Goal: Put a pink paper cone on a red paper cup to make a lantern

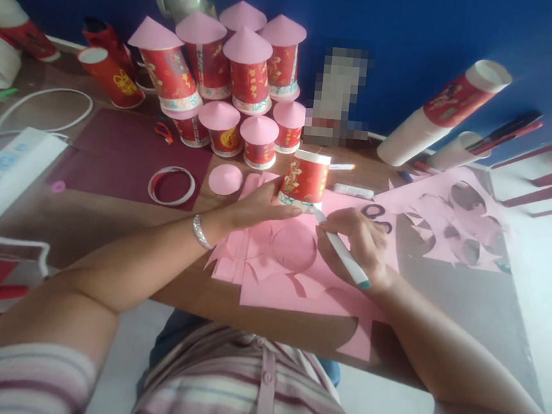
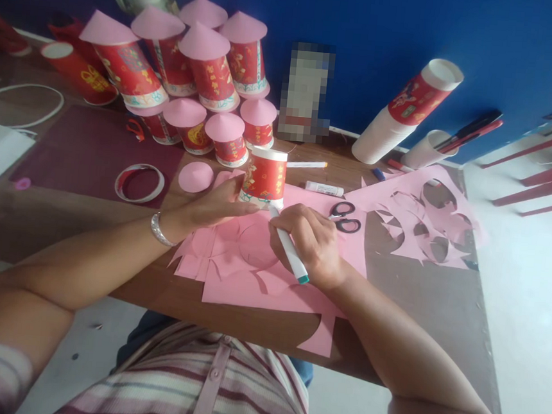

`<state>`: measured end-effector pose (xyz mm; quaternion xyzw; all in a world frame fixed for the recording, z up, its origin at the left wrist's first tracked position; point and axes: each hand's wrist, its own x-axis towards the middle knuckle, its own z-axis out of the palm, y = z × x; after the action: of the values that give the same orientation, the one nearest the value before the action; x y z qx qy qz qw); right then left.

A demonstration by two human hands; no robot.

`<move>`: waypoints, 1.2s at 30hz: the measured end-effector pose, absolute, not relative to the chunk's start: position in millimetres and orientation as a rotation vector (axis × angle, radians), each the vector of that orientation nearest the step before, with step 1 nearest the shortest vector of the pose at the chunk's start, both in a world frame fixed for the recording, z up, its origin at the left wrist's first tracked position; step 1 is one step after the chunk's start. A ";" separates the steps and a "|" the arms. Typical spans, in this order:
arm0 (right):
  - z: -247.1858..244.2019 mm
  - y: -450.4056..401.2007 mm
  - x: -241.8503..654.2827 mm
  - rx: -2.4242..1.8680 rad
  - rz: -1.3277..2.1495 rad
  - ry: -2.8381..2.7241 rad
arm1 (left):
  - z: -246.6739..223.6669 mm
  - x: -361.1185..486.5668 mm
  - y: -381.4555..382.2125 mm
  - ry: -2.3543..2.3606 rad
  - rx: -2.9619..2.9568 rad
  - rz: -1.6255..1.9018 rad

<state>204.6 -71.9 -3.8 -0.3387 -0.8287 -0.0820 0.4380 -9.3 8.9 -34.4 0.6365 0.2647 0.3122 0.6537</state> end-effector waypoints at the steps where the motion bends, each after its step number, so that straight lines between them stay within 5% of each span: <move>1: -3.6 -71.8 204.7 -0.839 -0.199 -2.065 | -34.3 -9.4 9.2 0.603 1.442 0.702; 36: -7.5 -72.7 202.4 -0.864 -0.174 -2.050 | -29.8 -8.2 7.2 0.694 1.552 0.725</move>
<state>202.4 -72.7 -7.5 -0.3479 -0.8251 -0.0701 0.4397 -8.2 7.2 -29.8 0.6702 0.2997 0.3132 0.6024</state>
